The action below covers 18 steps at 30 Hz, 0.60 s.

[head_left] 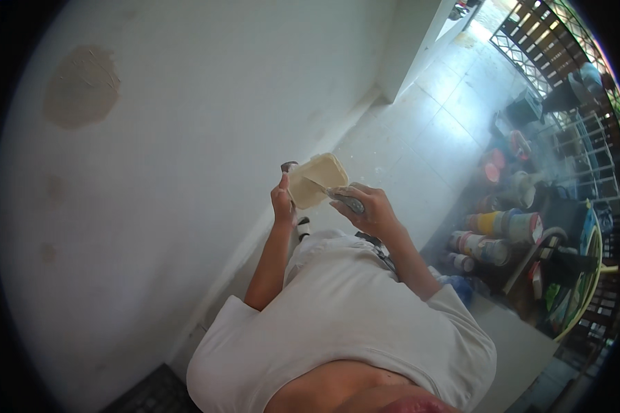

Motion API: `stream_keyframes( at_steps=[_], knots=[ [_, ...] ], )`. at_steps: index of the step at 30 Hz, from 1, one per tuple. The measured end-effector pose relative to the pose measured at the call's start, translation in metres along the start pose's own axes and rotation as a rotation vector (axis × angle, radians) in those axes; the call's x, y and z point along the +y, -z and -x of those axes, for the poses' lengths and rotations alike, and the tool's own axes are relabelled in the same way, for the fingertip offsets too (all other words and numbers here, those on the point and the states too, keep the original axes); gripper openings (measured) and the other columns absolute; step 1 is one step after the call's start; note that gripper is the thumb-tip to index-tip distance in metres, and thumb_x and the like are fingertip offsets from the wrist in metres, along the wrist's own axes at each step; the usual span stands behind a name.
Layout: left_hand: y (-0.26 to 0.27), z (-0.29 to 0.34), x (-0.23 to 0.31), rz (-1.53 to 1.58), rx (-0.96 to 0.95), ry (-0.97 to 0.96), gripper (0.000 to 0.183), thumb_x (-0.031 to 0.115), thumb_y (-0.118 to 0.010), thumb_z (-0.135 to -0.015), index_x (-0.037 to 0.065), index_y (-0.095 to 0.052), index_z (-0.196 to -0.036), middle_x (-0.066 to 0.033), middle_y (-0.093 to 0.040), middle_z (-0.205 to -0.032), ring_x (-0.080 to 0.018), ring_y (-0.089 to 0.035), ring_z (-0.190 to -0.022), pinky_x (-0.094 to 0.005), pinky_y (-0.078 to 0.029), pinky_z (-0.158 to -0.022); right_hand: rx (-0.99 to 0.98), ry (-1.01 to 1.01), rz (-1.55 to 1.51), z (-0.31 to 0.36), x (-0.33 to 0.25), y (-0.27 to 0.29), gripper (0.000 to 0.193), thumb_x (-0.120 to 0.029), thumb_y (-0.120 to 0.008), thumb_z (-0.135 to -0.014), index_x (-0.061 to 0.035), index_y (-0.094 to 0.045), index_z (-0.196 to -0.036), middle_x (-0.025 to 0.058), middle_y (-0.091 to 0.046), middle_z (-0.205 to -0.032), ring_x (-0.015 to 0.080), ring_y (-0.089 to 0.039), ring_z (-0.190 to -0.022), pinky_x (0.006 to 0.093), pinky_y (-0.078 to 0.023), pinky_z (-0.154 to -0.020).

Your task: The person patches a wall with putty using a putty knife.

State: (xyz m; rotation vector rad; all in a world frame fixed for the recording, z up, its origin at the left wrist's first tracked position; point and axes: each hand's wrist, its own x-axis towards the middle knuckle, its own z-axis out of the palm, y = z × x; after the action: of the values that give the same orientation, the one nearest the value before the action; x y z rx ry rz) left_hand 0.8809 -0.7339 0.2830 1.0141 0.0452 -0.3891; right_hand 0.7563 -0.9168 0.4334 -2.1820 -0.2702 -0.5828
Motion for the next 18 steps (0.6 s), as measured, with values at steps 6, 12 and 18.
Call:
stream_keyframes(
  at_steps=[6,12,18],
  knots=[
    [-0.139,0.033,-0.094,0.097,0.098,0.008,0.052,0.044,-0.042,-0.099,0.003,-0.052,-0.129,-0.0092,-0.061,-0.12,-0.0212,-0.058,-0.113,-0.0375,-0.047,-0.097,-0.076,0.058,-0.066,0.063,0.074,0.138,0.028,-0.005,-0.076,-0.077,-0.0077,-0.07,-0.105,0.01,-0.065,-0.079,0.0259,-0.063,-0.063,0.0343,-0.05,-0.058],
    [-0.247,0.039,-0.167,0.023,0.026,0.092,0.052,0.045,-0.041,-0.1,0.003,-0.052,-0.129,-0.0081,-0.06,-0.122,-0.021,-0.058,-0.113,-0.0378,-0.046,-0.097,-0.109,-0.047,0.023,0.119,0.13,0.248,0.033,-0.02,-0.075,-0.08,-0.0131,-0.069,-0.111,0.0071,-0.068,-0.086,0.0261,-0.066,-0.068,0.0354,-0.052,-0.059],
    [-0.323,0.035,-0.202,-0.065,-0.025,0.17,0.048,0.041,-0.038,-0.102,0.003,-0.053,-0.128,-0.0085,-0.061,-0.121,-0.0199,-0.057,-0.112,-0.0354,-0.043,-0.099,-0.306,-0.091,0.166,0.134,0.155,0.346,0.04,-0.026,-0.074,-0.081,-0.0177,-0.066,-0.12,0.0096,-0.064,-0.086,0.0298,-0.063,-0.07,0.0396,-0.051,-0.064]
  ],
)
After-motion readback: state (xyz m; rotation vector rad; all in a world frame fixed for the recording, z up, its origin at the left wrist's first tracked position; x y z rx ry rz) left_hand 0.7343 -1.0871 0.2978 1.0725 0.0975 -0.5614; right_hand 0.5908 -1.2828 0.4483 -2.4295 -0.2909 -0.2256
